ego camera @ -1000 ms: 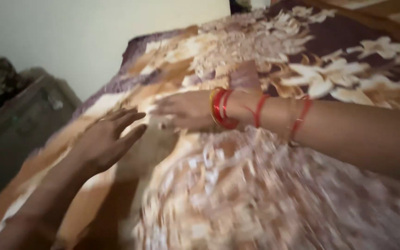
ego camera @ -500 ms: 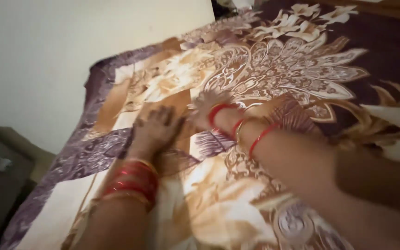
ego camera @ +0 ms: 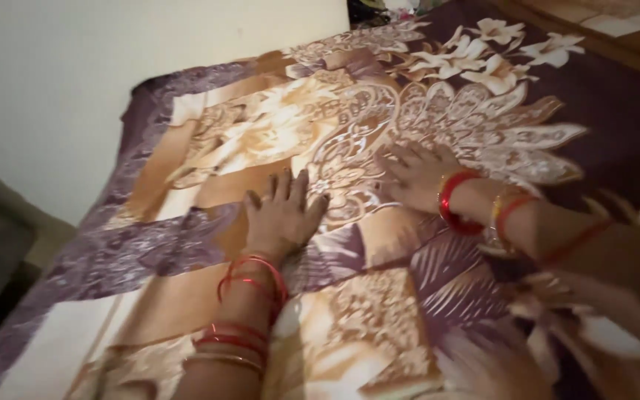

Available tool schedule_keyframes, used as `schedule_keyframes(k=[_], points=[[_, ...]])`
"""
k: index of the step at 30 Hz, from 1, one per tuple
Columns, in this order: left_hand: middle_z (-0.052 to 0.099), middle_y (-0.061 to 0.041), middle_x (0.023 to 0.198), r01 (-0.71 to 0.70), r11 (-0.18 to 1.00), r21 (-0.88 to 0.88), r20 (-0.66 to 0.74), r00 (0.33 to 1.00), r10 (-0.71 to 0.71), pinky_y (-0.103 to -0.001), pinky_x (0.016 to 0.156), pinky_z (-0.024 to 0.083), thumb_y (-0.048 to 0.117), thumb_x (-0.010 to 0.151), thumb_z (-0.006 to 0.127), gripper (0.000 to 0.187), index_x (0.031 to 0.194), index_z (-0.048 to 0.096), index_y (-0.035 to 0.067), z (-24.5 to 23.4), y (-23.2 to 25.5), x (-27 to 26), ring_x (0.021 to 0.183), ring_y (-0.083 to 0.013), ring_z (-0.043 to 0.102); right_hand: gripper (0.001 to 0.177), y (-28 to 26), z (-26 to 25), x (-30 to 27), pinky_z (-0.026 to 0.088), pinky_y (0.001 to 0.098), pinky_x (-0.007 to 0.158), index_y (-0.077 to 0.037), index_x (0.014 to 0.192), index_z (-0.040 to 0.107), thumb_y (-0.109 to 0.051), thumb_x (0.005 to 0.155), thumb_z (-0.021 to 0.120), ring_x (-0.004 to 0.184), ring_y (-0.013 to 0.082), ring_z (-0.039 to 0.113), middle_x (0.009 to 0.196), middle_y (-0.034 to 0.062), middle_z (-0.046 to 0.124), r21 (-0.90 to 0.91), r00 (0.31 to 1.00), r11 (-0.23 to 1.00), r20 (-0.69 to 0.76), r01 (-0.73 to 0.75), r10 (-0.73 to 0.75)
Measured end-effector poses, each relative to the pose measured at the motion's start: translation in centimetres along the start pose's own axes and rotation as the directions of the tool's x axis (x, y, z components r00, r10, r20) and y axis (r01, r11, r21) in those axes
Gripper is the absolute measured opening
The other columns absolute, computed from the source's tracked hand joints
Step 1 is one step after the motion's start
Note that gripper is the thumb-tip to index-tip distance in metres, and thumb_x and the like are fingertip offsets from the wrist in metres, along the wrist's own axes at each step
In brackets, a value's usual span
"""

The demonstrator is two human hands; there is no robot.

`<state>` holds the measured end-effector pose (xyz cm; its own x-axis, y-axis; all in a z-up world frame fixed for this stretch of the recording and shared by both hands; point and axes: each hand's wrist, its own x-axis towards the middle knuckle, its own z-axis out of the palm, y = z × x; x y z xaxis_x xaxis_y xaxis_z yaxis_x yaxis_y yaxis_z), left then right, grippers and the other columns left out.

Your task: The person is smoothing out a patterned bedsheet on a bed and then putting pillowcases on pillows.

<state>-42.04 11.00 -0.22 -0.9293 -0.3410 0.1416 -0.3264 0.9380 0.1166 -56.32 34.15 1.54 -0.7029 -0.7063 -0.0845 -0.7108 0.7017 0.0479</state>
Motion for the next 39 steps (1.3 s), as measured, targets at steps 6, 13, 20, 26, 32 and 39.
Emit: schedule_keyframes(k=[6, 13, 20, 26, 32, 39], points=[[0.013, -0.004, 0.170, 0.027, 1.000, 0.005, 0.036, 0.999, -0.027, -0.067, 0.120, 0.002, 0.076, 0.092, 0.029, 0.084, 0.162, 0.020, 0.031, 0.3, 1.4, 6.8, 0.156, -0.0329, 0.009, 0.078, 0.8, 0.0, 8.6, 0.004, 0.0607, 0.123, -0.031, 0.163, 0.014, -0.070, 0.096, 0.028, 0.156, 0.0302, 0.007, 0.170, 0.0047, 0.007, 0.123, 0.995, 0.990, -0.062, -0.074, 0.082], [0.006, 0.001, 0.172, 0.096, 0.993, 0.067, 0.054, 0.994, -0.100, -0.067, 0.121, -0.001, 0.078, 0.091, 0.022, 0.084, 0.162, 0.014, 0.035, 1.4, -0.1, 15.5, 0.158, -0.0303, 0.004, 0.072, 1.0, 0.1, 21.1, 0.016, 0.0603, 0.123, -0.030, 0.162, 0.021, -0.062, 0.098, 0.029, 0.157, 0.0294, 0.014, 0.172, 0.0046, 0.012, 0.143, 0.985, 0.988, -0.148, -0.064, 0.086], [0.004, 0.001, 0.173, 0.122, 0.988, 0.096, 0.056, 0.990, -0.128, -0.067, 0.121, 0.005, 0.079, 0.090, 0.022, 0.084, 0.163, 0.013, 0.039, 2.6, -0.5, 17.0, 0.158, -0.0329, 0.005, 0.072, 2.5, 2.6, 23.3, 0.014, 0.0637, 0.122, -0.027, 0.163, 0.017, -0.059, 0.100, 0.028, 0.157, 0.0320, 0.013, 0.172, 0.0052, 0.012, 0.029, 0.983, 0.993, -0.150, 0.115, -0.109], [0.004, 0.001, 0.172, -0.060, 0.988, 0.145, 0.092, 0.995, 0.047, -0.064, 0.123, 0.006, 0.076, 0.092, 0.021, 0.079, 0.162, 0.011, 0.041, 3.7, -1.3, 14.7, 0.157, -0.0335, 0.004, 0.068, 1.2, 3.8, 18.2, 0.024, 0.0592, 0.115, -0.033, 0.160, 0.026, -0.064, 0.099, 0.032, 0.159, 0.0343, 0.016, 0.176, 0.0092, 0.012, -0.454, 0.854, 0.800, -0.141, 0.394, -0.500], [0.013, -0.004, 0.171, -0.322, 0.909, 0.263, 0.115, 0.946, 0.302, -0.061, 0.120, 0.015, 0.061, 0.099, 0.032, 0.061, 0.155, 0.029, 0.038, 2.3, -4.9, 7.4, 0.154, -0.0359, 0.014, 0.082, -5.3, 1.6, 10.1, 0.008, 0.0589, 0.122, -0.024, 0.163, 0.012, -0.069, 0.096, 0.023, 0.155, 0.0321, 0.011, 0.171, 0.0059, 0.007, -0.086, 0.927, 0.931, -0.098, 0.355, -0.363], [0.026, -0.006, 0.165, -0.201, 0.890, 0.409, -0.014, 0.974, 0.227, -0.064, 0.114, 0.027, 0.050, 0.100, 0.037, 0.057, 0.153, 0.036, 0.030, -0.4, -12.9, 0.6, 0.148, -0.0348, 0.027, 0.075, -17.6, 1.7, 8.9, 0.018, 0.0582, 0.122, -0.020, 0.161, 0.024, -0.064, 0.100, 0.023, 0.159, 0.0313, 0.015, 0.173, 0.0112, 0.012, -0.073, 0.926, 0.928, -0.079, 0.365, -0.370]])
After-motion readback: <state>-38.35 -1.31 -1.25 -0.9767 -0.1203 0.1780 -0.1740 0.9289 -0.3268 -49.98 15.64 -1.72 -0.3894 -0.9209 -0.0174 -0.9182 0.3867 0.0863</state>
